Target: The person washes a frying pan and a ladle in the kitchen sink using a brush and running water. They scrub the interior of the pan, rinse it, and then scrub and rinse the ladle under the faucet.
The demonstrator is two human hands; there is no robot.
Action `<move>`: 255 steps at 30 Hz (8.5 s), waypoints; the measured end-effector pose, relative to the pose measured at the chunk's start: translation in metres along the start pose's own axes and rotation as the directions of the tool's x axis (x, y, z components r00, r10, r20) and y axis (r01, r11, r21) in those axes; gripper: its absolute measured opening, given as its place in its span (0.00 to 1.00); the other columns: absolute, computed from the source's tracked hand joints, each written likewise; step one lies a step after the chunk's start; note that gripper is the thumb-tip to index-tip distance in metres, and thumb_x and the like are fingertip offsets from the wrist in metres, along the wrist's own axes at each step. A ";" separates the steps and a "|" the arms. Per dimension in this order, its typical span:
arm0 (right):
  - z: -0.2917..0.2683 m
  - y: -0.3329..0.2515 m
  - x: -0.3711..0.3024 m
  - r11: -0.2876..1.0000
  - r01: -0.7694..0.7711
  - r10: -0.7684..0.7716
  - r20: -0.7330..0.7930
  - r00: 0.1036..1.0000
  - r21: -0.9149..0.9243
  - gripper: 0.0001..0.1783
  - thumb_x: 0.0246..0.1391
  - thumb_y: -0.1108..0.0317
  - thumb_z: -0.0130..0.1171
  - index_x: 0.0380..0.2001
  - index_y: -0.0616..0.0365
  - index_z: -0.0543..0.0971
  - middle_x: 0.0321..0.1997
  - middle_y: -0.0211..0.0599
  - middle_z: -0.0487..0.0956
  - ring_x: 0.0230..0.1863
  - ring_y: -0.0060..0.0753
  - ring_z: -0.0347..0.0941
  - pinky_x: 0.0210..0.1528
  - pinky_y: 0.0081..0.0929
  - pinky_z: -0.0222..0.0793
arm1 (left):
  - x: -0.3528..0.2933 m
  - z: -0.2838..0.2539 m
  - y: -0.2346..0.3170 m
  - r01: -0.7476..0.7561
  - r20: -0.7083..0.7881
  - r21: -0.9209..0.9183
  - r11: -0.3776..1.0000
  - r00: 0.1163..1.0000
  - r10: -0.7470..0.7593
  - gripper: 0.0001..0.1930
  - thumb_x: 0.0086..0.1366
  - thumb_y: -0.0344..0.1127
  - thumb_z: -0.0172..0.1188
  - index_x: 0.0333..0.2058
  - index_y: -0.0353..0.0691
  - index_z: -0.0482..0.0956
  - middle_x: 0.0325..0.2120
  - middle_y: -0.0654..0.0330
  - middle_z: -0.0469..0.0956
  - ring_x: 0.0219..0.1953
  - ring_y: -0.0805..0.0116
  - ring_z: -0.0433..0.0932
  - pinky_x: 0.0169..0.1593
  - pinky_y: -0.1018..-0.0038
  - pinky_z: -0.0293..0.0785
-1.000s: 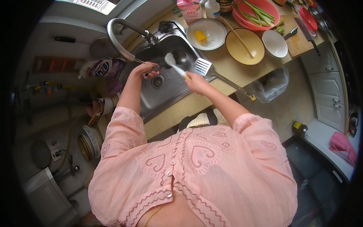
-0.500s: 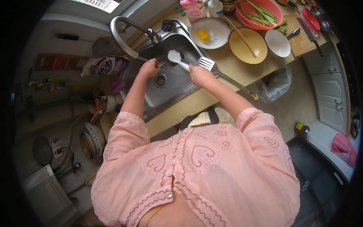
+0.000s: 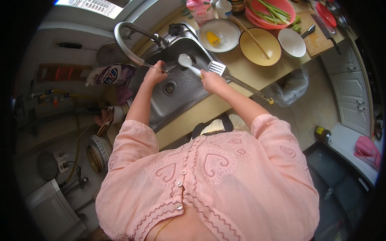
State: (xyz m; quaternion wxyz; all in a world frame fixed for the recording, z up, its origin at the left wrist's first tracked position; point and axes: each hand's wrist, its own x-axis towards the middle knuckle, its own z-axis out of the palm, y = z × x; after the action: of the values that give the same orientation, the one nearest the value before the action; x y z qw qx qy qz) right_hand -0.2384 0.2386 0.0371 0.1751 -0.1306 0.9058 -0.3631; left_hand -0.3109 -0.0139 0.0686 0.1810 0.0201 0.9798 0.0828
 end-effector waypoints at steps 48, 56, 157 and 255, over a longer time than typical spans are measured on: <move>0.020 -0.022 -0.008 0.999 -0.029 0.029 -0.029 0.999 -0.022 0.26 0.51 0.65 0.48 0.55 0.58 0.62 0.29 0.53 0.76 0.32 0.55 0.73 0.34 0.47 0.68 | -0.023 0.016 -0.010 0.146 -0.125 -0.252 0.957 0.975 -0.182 0.22 0.45 0.34 0.60 0.41 0.37 0.68 0.39 0.47 0.75 0.45 0.51 0.73 0.47 0.61 0.69; 0.030 -0.015 -0.013 0.994 0.100 -0.105 -0.092 0.990 -0.050 0.27 0.51 0.67 0.48 0.55 0.60 0.60 0.22 0.53 0.74 0.23 0.55 0.71 0.28 0.47 0.67 | -0.030 0.024 -0.008 0.224 -0.105 -0.230 0.947 0.962 -0.253 0.17 0.48 0.35 0.57 0.39 0.40 0.73 0.40 0.50 0.75 0.45 0.53 0.73 0.46 0.61 0.70; 0.008 0.001 -0.032 0.992 0.071 -0.065 0.060 0.996 -0.102 0.18 0.51 0.65 0.49 0.46 0.54 0.69 0.29 0.50 0.76 0.33 0.51 0.73 0.35 0.45 0.69 | -0.063 0.033 0.018 0.150 -0.184 -0.115 0.982 0.968 -0.169 0.18 0.52 0.38 0.55 0.43 0.43 0.71 0.36 0.49 0.77 0.41 0.51 0.75 0.44 0.60 0.71; -0.022 0.023 0.010 0.444 -0.664 0.004 0.740 0.673 0.602 0.20 0.58 0.57 0.47 0.53 0.45 0.64 0.17 0.19 0.59 0.12 0.07 0.47 0.10 0.06 0.43 | -0.179 0.103 -0.070 0.034 -0.611 -0.271 0.962 0.766 -0.199 0.15 0.54 0.35 0.59 0.42 0.44 0.77 0.24 0.60 0.73 0.25 0.63 0.75 0.30 0.70 0.70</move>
State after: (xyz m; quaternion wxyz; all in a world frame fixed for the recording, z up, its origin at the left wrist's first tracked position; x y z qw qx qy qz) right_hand -0.2586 0.2645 0.0338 0.5874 0.0528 0.4974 -0.6363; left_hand -0.1079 -0.0793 0.0251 -0.1533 -0.0926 0.9647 0.1932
